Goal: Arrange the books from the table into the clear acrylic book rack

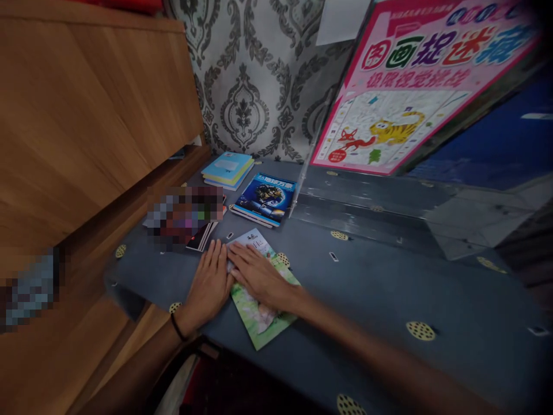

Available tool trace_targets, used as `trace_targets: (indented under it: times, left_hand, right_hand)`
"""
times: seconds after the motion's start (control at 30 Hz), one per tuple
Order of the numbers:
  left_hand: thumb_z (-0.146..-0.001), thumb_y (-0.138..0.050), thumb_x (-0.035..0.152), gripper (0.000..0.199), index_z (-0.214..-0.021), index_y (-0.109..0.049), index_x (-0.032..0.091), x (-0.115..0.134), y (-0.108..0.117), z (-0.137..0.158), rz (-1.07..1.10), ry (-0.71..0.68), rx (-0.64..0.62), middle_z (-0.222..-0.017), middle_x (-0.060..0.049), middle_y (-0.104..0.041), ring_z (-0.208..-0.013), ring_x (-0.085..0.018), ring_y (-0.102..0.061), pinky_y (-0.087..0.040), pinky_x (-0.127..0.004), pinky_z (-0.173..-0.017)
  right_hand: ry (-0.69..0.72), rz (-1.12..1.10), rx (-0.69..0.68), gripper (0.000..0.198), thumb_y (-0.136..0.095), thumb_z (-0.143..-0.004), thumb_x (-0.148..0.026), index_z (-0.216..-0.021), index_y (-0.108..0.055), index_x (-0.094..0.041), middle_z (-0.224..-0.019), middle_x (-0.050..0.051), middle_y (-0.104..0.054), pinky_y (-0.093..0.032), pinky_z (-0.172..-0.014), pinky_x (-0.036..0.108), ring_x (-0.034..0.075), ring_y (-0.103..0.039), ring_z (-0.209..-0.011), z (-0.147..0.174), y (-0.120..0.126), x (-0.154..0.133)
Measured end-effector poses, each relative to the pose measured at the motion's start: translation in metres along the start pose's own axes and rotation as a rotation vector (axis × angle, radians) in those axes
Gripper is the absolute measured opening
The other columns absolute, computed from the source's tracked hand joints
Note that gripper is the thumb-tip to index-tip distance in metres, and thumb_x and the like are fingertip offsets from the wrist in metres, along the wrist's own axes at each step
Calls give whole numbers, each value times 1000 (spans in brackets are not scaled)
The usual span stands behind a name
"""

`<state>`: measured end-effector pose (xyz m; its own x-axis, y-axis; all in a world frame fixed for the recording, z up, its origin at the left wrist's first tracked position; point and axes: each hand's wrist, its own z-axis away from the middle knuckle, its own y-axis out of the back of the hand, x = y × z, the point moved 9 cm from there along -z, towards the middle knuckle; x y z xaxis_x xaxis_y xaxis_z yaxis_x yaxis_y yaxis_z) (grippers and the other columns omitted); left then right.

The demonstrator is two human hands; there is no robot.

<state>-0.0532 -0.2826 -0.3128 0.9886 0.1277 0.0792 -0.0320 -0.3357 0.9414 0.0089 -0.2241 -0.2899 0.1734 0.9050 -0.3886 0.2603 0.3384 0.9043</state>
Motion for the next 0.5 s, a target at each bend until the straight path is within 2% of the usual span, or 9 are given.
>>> trace_targets:
  times: [0.07,0.13,0.2,0.3,0.4,0.5]
  left_hand:
    - [-103,-32,35,56,-149,-37,3,-2,-1,-1,-5,19,-12,-155,-27,-40,-151,-33,-29,-36,-55,-117]
    - [-103,-33,38,57,-148,-38,2,-4,0,-2,-12,42,-24,-155,-27,-40,-151,-34,-30,-35,-55,-117]
    - [-103,-33,38,58,-148,-39,1,-4,1,-4,-15,56,-31,-156,-27,-39,-150,-34,-30,-35,-55,-118]
    - [-103,-33,37,58,-150,-37,2,1,4,-3,-24,85,-35,-156,-26,-39,-151,-34,-29,-34,-57,-118]
    - [-102,-35,40,62,-151,-35,1,24,10,6,-43,60,-45,-156,-27,-38,-151,-35,-28,-31,-59,-118]
    - [-102,-37,46,67,-153,-31,3,67,14,27,-27,-76,-83,-159,-26,-35,-152,-35,-26,-28,-63,-119]
  right_hand:
    - [-61,64,17,50,-40,-103,-33,-145,-49,-9,-155,18,-46,-31,-121,52,29,-36,-149,-7,-1,19]
    - [-147,104,63,52,-42,-102,-36,-147,-48,-9,-157,19,-42,-32,-121,53,30,-34,-149,0,6,40]
    - [-222,112,102,54,-43,-102,-36,-148,-47,-8,-158,20,-41,-33,-120,54,31,-36,-148,20,12,55]
    - [-286,96,147,54,-40,-103,-35,-150,-44,-10,-157,20,-42,-34,-119,57,32,-38,-147,58,12,58]
    - [-318,86,197,53,-36,-103,-34,-153,-42,-14,-157,18,-43,-35,-119,58,32,-37,-148,90,8,49]
    - [-336,93,224,52,-36,-103,-29,-152,-42,-14,-157,18,-44,-34,-119,58,31,-37,-148,103,4,42]
